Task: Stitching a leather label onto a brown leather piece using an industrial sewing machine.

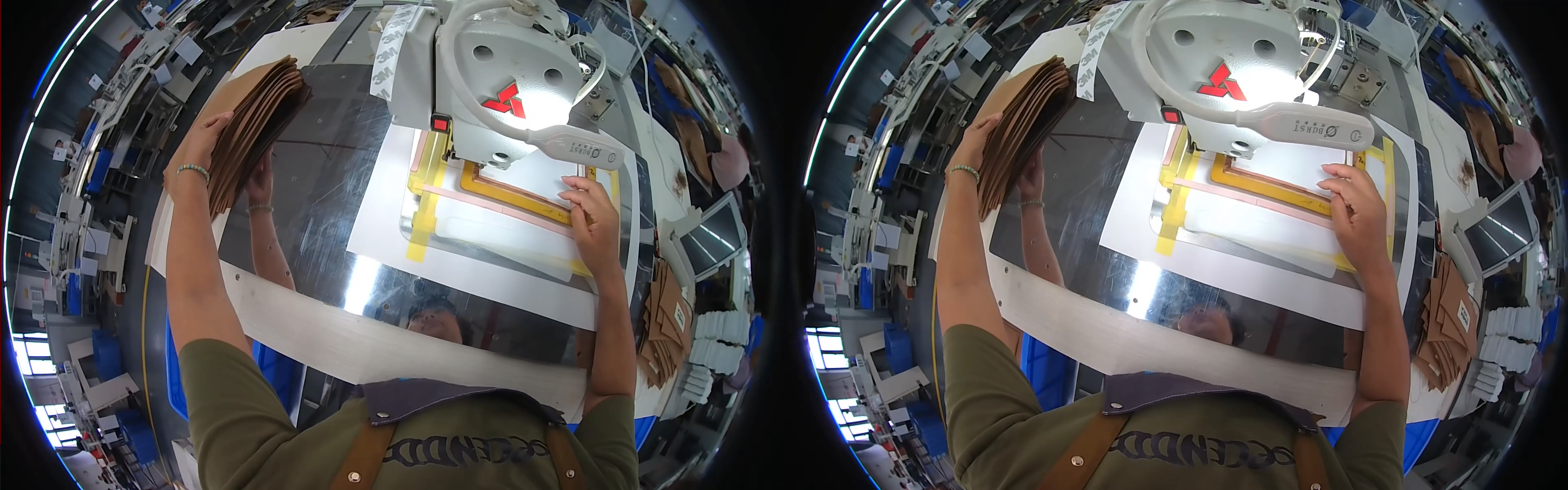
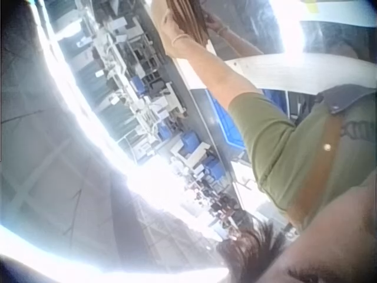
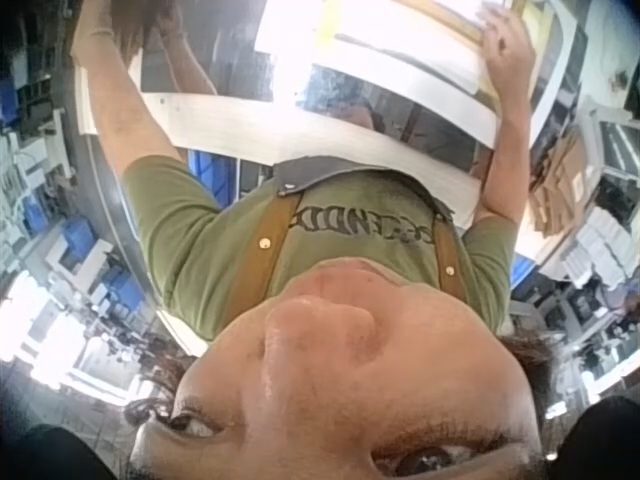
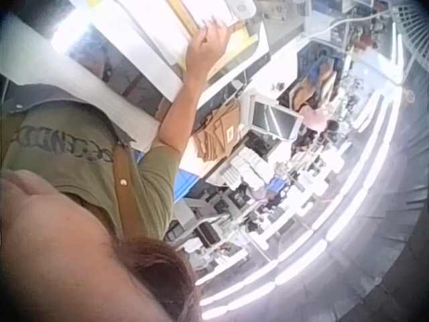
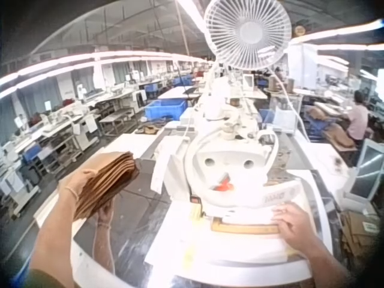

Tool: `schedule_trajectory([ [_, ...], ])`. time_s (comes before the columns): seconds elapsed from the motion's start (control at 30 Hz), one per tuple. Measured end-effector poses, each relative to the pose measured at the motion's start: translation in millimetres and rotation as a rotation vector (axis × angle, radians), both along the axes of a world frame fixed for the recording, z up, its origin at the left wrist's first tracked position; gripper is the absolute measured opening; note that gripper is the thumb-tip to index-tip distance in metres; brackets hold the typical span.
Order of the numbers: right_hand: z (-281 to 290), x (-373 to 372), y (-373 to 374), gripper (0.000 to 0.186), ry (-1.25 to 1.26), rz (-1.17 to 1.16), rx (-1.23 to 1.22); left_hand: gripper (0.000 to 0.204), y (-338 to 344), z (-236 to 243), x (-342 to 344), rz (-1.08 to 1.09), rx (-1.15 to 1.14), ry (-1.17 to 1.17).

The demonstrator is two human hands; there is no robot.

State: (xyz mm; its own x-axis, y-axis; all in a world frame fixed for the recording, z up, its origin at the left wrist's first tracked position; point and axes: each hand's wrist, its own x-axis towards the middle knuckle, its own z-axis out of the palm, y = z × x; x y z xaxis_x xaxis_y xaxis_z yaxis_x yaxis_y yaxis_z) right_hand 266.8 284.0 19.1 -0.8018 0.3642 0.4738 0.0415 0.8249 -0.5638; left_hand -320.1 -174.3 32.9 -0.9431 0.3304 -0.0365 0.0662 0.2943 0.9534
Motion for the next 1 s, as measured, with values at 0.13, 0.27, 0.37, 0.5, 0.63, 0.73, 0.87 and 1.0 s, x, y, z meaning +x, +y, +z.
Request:
schedule_trajectory([
  [0.13,0.0,-0.2,1.6,0.022,0.011,0.018,-0.003,0.031,-17.6,5.3,-25.3,-0.013,-0.068,-0.035],
  [0.27,-3.8,-0.8,1.9,0.021,0.016,0.027,-0.017,0.023,-3.8,8.8,-15.5,0.218,-0.38,0.452],
  [0.37,-1.6,1.7,-1.2,0.021,-0.003,0.008,-0.007,0.016,43.4,25.3,52.5,0.232,-0.523,0.946],
  [0.5,2.8,0.5,-4.8,0.02,0.002,0.023,0.031,0.011,65.8,12.6,162.9,-0.193,-0.438,1.326],
  [0.63,19.5,-8.7,-30.1,0.023,-0.007,0.141,0.266,0.03,57.6,-16.6,257.8,-0.657,-0.596,1.354],
  [0.73,29.8,-25.5,-63.6,0.025,-0.027,0.284,0.437,0.04,44.3,-25.1,298.8,-0.655,-0.598,1.311],
  [0.87,21.9,-55.2,-99.2,0.024,0.059,0.487,0.562,0.044,32.1,-17.9,316.9,-0.557,-0.68,1.296],
  [1.0,-1.1,-88.0,-118.1,0.021,0.045,0.472,0.686,0.039,6.3,-21.8,310.0,-0.48,-0.69,1.253],
])
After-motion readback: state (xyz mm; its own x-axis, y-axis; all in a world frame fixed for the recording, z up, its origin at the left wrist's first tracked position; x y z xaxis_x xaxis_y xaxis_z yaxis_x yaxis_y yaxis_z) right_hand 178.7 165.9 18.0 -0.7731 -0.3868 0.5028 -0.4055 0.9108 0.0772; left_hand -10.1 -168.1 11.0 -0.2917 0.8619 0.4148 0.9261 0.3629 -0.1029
